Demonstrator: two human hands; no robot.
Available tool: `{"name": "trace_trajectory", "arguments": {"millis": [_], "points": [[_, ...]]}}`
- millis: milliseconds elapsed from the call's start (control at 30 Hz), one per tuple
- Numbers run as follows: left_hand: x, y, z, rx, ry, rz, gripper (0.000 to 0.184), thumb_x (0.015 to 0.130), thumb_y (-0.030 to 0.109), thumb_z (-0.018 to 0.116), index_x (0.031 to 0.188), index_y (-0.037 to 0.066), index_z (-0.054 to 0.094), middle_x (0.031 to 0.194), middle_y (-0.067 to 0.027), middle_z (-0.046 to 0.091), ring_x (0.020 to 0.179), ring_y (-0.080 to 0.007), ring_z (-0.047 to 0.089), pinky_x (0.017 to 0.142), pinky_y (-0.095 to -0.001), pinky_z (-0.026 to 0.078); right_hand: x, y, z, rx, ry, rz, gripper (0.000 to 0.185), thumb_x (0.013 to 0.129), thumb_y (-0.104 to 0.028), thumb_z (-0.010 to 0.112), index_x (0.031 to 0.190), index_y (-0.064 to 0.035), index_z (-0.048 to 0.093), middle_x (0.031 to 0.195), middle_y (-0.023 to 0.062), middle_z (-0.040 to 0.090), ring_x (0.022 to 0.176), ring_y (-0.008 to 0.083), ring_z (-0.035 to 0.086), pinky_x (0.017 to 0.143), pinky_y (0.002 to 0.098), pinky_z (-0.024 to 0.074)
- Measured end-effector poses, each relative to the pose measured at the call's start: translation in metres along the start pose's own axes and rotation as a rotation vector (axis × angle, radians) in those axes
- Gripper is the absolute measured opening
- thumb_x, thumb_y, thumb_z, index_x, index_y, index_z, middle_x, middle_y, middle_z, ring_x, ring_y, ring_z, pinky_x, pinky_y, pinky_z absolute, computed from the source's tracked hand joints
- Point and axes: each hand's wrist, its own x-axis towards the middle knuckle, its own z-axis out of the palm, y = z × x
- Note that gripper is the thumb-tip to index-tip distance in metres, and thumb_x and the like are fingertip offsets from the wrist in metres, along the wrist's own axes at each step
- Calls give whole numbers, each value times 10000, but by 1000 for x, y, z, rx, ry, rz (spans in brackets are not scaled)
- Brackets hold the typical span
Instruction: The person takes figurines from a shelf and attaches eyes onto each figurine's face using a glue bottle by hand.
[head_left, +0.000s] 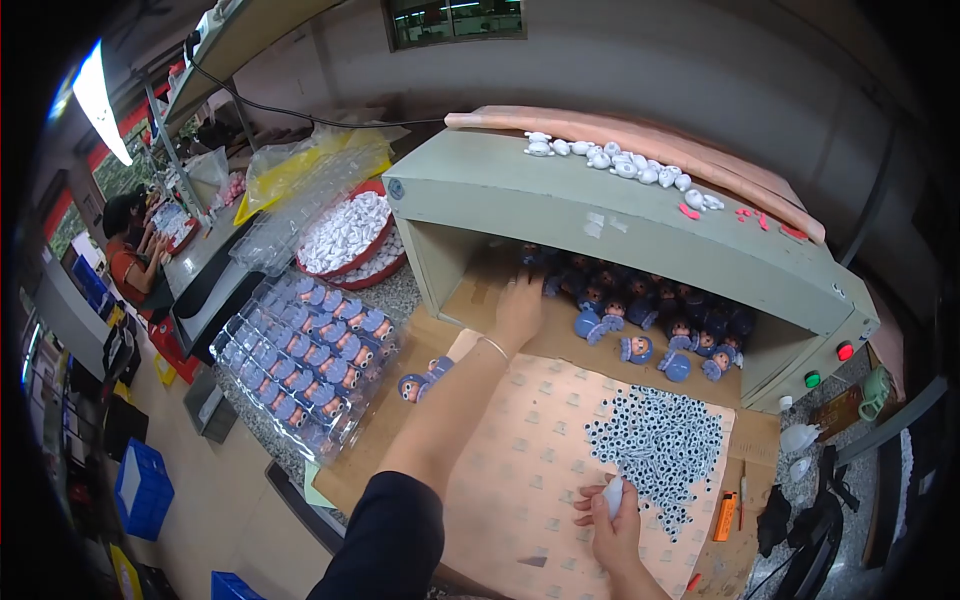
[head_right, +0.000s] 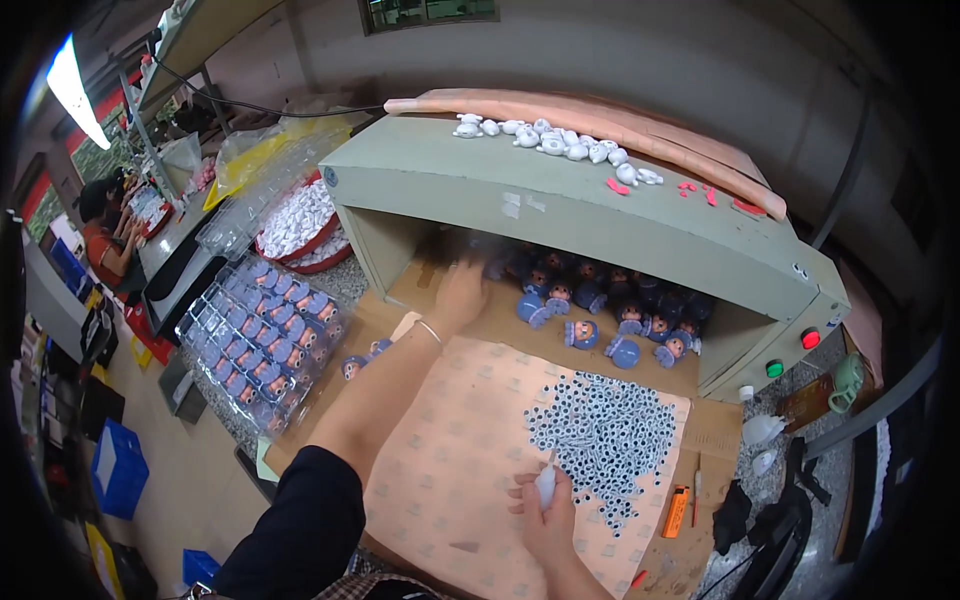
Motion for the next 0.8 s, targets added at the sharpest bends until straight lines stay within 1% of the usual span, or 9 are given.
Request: {"name": "trace_trajectory", "arguments": {"millis": [100,267,400,500,567,600,667,733,800], "points": [[9,3,16,-43,34,-171,488,691,113,588,1143,41,420,1072,-215,448,923,-378,508,780,-446,438,1,0,1,26,23,-11,406,861,-74,445,1208,62,283,991,133,529,835,163,565,617,243,504],[2,3,24,-200,164,-182,492,668,112,617,1108,23,415,1048,-224,446,903,-397,510,770,-445,443,2,4,3,-13,18,-127,433,882,-113,433,1268,-2,270,1001,106,511,868,143,527,623,231,497],[-21,26,-5,-449,197,-199,452,665,103,604,1069,6,426,1028,-216,463,901,-374,518,768,-412,442,-2,-6,4,70,102,14,462,842,-49,455,1263,21,278,1003,106,515,748,115,513,604,217,468],[-61,49,-26,-603,-17,-224,471,690,117,612,1101,13,406,1007,-163,482,932,-274,507,800,-352,428,0,-9,1,49,235,-63,431,834,-38,464,1230,19,304,975,99,524,692,99,493,557,202,440],[-104,71,-50,-1015,-405,-294,436,724,136,605,1102,28,418,1006,-108,504,888,-184,515,768,-308,431,-1,-20,4,73,338,-138,406,827,-28,470,1203,17,323,961,94,523,674,97,489,542,197,428],[-131,72,-39,-1173,-508,-134,404,767,138,574,1128,40,421,998,-82,521,860,-135,518,745,-289,437,-1,-24,5,84,392,-176,394,824,-23,473,1190,16,332,954,91,523,665,96,486,535,195,421],[-166,95,-83,-1139,-807,-124,390,784,206,565,1108,30,439,921,-76,543,827,-144,530,727,-282,438,-4,-24,6,104,357,-200,384,818,-16,479,1175,18,341,958,91,511,653,92,489,520,194,424],[-192,108,-103,-1067,-893,-155,363,831,242,545,1107,32,436,928,-71,541,855,-136,526,747,-272,441,-10,-19,4,83,268,-162,375,814,-28,495,1156,21,350,971,95,503,653,91,491,512,191,425],[-217,115,-101,-1299,-770,-380,350,855,237,524,1129,42,423,995,-64,509,896,-132,500,757,-256,434,-16,-17,8,115,189,-146,377,800,-25,521,1135,23,355,947,98,501,665,93,500,507,196,436]]}}
